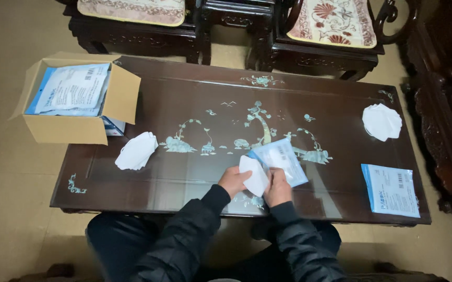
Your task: Packaging face masks into individual blue envelopes at a table.
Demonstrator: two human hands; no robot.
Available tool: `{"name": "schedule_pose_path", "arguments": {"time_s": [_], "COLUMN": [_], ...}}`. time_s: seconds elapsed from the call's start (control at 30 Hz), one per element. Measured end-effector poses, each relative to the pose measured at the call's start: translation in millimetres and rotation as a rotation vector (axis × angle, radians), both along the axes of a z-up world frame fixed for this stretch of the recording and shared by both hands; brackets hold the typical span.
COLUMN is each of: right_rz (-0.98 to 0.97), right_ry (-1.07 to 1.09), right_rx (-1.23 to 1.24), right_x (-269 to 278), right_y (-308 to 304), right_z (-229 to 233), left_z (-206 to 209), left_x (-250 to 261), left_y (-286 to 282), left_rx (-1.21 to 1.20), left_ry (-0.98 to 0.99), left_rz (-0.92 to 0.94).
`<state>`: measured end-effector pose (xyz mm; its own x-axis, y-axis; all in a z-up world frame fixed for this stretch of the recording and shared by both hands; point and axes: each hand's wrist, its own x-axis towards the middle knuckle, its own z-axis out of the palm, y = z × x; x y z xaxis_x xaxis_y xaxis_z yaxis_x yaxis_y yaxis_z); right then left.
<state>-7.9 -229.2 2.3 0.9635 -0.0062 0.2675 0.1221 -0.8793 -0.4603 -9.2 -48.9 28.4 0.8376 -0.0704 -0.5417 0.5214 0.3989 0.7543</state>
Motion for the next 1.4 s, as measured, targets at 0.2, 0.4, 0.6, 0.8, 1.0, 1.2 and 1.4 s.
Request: {"name": "schedule_pose_path", "arguments": {"time_s": [0.2, 0.4, 0.6, 0.8, 1.0, 1.2, 1.4], "right_rz": [-0.011, 0.141, 0.211, 0.260, 0.297, 0.327, 0.326], "right_ry": [-0.048, -0.119, -0.162, -0.099, -0.085, -0.102, -0.094], "right_rx": [0.162, 0.165, 0.005, -0.181, -0.158, -0.130, -0.158], "right_x": [-2, -31, 24, 16, 13, 12, 12], "right_y": [25, 63, 9, 8, 7, 9, 10], "right_z": [11, 50, 26, 35, 36, 41, 37], "left_z": [-100, -48, 58, 149, 73, 30, -3], "left_x": [23, 19, -3, -26, -5, 3, 3], "left_y": [29, 36, 37, 13, -13, -18, -13], "left_rx": [0.357, 0.458, 0.047, -0.038, 0.123, 0.409, 0.663], "left_ry": [-0.118, -0.060, 0.071, 0.031, 0.052, 0.049, 0.123], "left_rz": [-0.149, -0.212, 0.076, 0.020, 0.030, 0.064, 0.053]}}
